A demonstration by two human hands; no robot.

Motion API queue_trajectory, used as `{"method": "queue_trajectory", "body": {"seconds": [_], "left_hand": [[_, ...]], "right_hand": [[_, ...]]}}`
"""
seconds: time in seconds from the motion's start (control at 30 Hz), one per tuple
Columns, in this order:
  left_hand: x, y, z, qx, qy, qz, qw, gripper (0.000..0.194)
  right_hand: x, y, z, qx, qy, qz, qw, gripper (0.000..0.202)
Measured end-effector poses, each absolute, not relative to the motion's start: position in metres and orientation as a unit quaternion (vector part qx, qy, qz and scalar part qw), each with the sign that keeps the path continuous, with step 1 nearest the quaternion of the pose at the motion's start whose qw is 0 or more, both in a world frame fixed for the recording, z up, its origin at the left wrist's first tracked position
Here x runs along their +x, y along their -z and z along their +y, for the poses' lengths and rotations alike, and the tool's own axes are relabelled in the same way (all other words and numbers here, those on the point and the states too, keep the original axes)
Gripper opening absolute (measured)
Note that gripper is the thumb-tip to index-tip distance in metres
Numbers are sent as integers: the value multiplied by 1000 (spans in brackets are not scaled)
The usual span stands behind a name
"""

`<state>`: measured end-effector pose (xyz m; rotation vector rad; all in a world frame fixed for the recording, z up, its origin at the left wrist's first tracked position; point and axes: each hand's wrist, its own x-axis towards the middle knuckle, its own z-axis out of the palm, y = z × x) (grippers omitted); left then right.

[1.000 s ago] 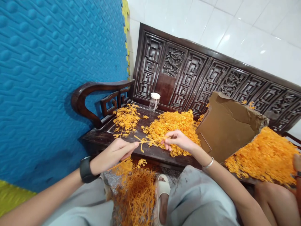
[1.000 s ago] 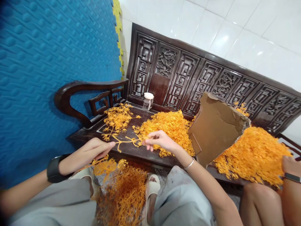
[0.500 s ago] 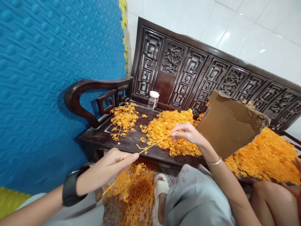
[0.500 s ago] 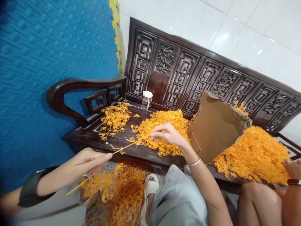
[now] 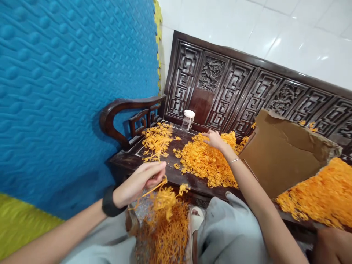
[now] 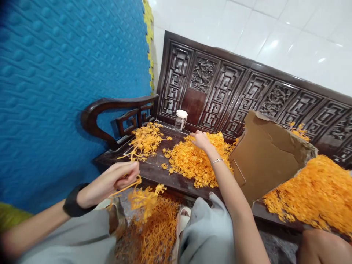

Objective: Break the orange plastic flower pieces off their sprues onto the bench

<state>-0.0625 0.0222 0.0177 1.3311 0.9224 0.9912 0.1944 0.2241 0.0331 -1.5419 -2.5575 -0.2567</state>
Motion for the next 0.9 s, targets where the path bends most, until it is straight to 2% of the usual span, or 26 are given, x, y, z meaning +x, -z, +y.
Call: {"method": "queue_trajectory", "body": {"seconds": [0.17,0.23,0.3,0.33,0.4,0.47,0.6,0.7,0.8,0.9], "left_hand": [[-55,-21,26,500,-474,349,636,36],[-53,-23,27,493,-487,340,636,36],[-52,-24,28,493,-498,336,630,37],[-51,-24,28,493,-501,334,628,38],[-52,-24,27,496,-500,332,627,39],[-52,-23,27,501,-495,333,627,40],[-56,-22,24,507,-489,339,623,40],[-61,-22,18,540,-453,354,615,43],[-68,-21,11,594,-352,371,621,46],[-74,-18,6,581,-317,387,641,46]], "right_hand": [[191,-36,212,-502,66,-860,70,39],[180,-44,195,-441,-54,-890,104,37],[167,-52,172,-330,-236,-907,115,38],[160,-55,158,-275,-309,-905,95,39],[149,-60,132,-217,-376,-900,47,40],[140,-61,108,-199,-367,-908,15,41],[139,-61,77,-192,-284,-939,-1,16],[154,-60,67,-197,-248,-948,11,16],[177,-57,64,-233,-231,-942,71,18],[195,-54,61,-300,-210,-910,197,20]]}}
